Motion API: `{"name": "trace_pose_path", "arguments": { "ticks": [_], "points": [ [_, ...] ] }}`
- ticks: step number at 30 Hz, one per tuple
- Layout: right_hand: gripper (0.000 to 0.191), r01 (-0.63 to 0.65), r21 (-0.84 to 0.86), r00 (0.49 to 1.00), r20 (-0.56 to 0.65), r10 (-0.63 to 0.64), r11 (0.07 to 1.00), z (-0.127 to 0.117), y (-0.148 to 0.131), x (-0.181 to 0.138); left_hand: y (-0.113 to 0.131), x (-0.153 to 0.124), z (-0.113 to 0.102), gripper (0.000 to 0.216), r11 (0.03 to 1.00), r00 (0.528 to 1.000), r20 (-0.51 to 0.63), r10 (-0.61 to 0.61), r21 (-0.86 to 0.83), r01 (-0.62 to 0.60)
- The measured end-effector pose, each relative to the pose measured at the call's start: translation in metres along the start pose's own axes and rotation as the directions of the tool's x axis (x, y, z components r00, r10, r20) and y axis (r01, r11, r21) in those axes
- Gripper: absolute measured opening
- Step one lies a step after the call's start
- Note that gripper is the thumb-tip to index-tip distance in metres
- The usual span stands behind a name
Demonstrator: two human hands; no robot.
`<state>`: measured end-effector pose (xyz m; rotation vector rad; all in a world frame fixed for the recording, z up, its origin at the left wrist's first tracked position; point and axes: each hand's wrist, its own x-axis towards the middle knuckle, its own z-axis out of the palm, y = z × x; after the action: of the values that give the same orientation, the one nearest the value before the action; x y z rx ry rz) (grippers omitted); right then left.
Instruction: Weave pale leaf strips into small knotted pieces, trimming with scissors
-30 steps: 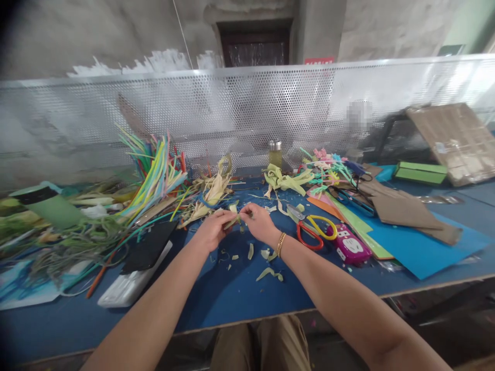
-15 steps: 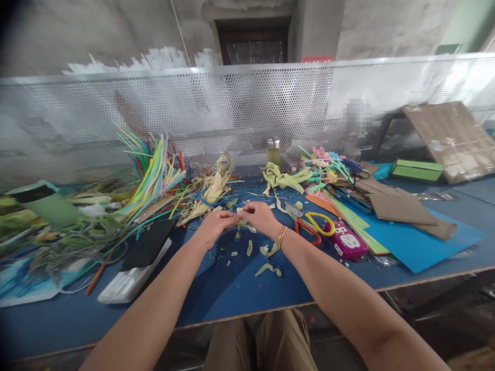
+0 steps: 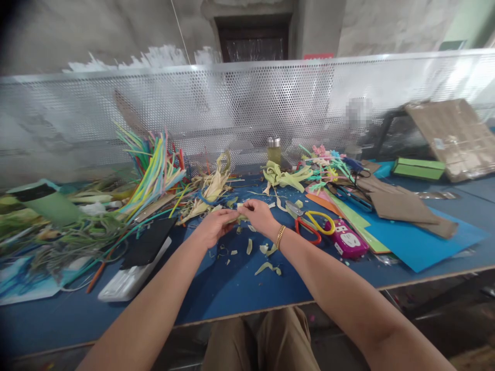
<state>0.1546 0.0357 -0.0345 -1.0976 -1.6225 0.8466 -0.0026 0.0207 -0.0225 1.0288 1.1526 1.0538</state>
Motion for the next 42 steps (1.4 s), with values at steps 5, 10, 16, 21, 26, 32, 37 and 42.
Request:
{"name": "trace_pose_path", "arguments": {
  "ticks": [5, 10, 16, 21, 26, 32, 37, 42],
  "points": [
    [0.028, -0.031, 0.081, 0.999, -0.025, 0.033, 0.996, 0.003, 0.003, 0.000, 0.002, -0.001, 0.000, 0.032, 0.999, 1.000, -0.006, -0.008, 0.049, 0.008],
    [0.028, -0.023, 0.111, 0.998, -0.049, 0.029, 0.994, 0.007, 0.009, 0.000, 0.005, -0.003, -0.001, 0.027, 0.987, 0.999, 0.018, -0.036, 0.157, 0.032],
    [0.026, -0.023, 0.087, 0.996, -0.079, 0.030, 0.996, 0.010, 0.006, -0.003, 0.006, -0.005, -0.002, 0.024, 0.981, 0.997, 0.078, -0.026, 0.193, 0.011],
    [0.026, -0.034, 0.082, 0.996, -0.074, 0.040, 0.996, 0.010, 0.000, -0.004, 0.005, -0.002, -0.004, 0.024, 0.982, 0.997, 0.077, 0.002, 0.187, -0.017],
    [0.027, -0.095, 0.233, 0.994, 0.068, 0.081, 0.968, 0.006, -0.002, -0.003, 0.004, -0.001, -0.005, 0.018, 0.982, 0.997, 0.059, 0.051, 0.180, -0.061],
    [0.027, -0.096, 0.234, 0.990, 0.119, 0.069, 0.968, 0.005, 0.001, -0.005, 0.004, -0.002, -0.006, 0.017, 0.963, 0.995, 0.059, 0.080, 0.253, -0.092],
    [0.023, -0.030, 0.143, 0.999, 0.034, 0.025, 0.989, 0.008, 0.007, -0.003, 0.002, -0.001, -0.004, 0.024, 0.943, 0.989, 0.050, 0.137, 0.300, -0.146],
    [0.021, 0.029, 0.068, 0.999, -0.032, -0.027, 0.997, 0.008, 0.011, 0.000, -0.002, -0.001, 0.001, 0.029, 0.968, 0.987, 0.046, 0.152, 0.197, -0.158]
  ]
}}
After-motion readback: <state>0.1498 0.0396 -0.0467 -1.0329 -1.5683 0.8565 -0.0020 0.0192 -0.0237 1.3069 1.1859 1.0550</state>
